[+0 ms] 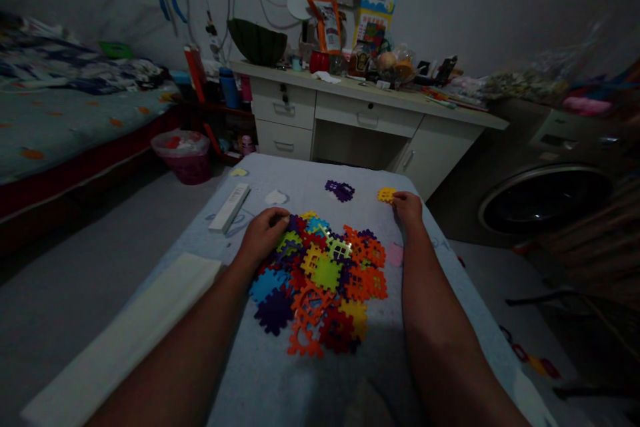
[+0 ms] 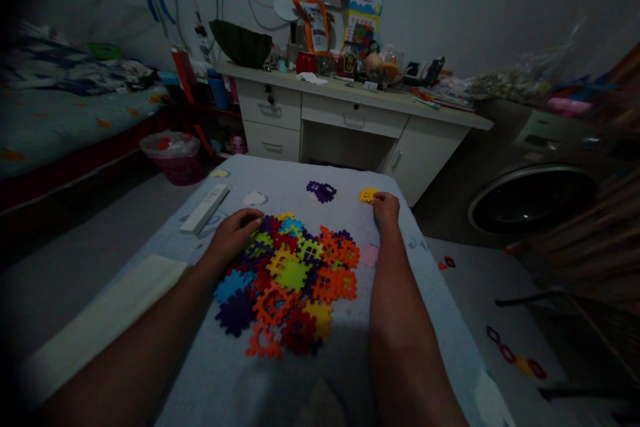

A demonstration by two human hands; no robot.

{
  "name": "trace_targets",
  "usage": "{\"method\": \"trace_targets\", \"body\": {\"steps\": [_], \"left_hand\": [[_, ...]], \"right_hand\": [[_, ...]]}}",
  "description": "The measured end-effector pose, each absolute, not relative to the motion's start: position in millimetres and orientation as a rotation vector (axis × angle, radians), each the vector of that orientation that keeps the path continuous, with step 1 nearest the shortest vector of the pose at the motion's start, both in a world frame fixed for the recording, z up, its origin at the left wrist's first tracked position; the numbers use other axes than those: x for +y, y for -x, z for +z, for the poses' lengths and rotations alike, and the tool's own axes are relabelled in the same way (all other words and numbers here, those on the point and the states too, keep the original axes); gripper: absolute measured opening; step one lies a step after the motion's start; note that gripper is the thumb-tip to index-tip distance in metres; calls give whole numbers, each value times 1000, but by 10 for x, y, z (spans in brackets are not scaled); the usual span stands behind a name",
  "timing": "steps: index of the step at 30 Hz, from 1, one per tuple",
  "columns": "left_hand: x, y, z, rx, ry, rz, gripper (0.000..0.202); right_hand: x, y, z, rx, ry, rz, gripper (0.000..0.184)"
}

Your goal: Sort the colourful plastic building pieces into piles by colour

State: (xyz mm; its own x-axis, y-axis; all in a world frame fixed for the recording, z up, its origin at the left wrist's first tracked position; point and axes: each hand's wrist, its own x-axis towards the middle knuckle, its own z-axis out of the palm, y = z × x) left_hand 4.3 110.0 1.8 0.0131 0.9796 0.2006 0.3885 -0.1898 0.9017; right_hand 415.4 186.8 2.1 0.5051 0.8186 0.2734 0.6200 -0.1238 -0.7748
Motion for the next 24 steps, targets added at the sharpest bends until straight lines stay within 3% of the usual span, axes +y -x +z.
{"method": "trace_targets", "body": {"steps": [5, 10, 13, 16, 24], "left_hand": [[1102, -41, 8, 1422, -1644, 1156, 31], [1094, -42, 19, 1418, -1643, 1154, 30], [1090, -47, 29, 1414, -1638, 1157, 29], [1095, -53, 33, 1408, -1637, 1169, 29], [1084, -70, 56, 1404, -1626, 1185, 29]], "right_hand": [[1796, -4012, 316, -1316, 1805, 333, 21], [1696, -3718, 655, -1834, 1674, 908, 16], [1664, -3388, 751, -2101, 1570, 1063, 14], [1647, -2985, 736, -2329, 1388, 1006, 17], [1622, -2315, 356, -2460, 1230, 706, 45]]}}
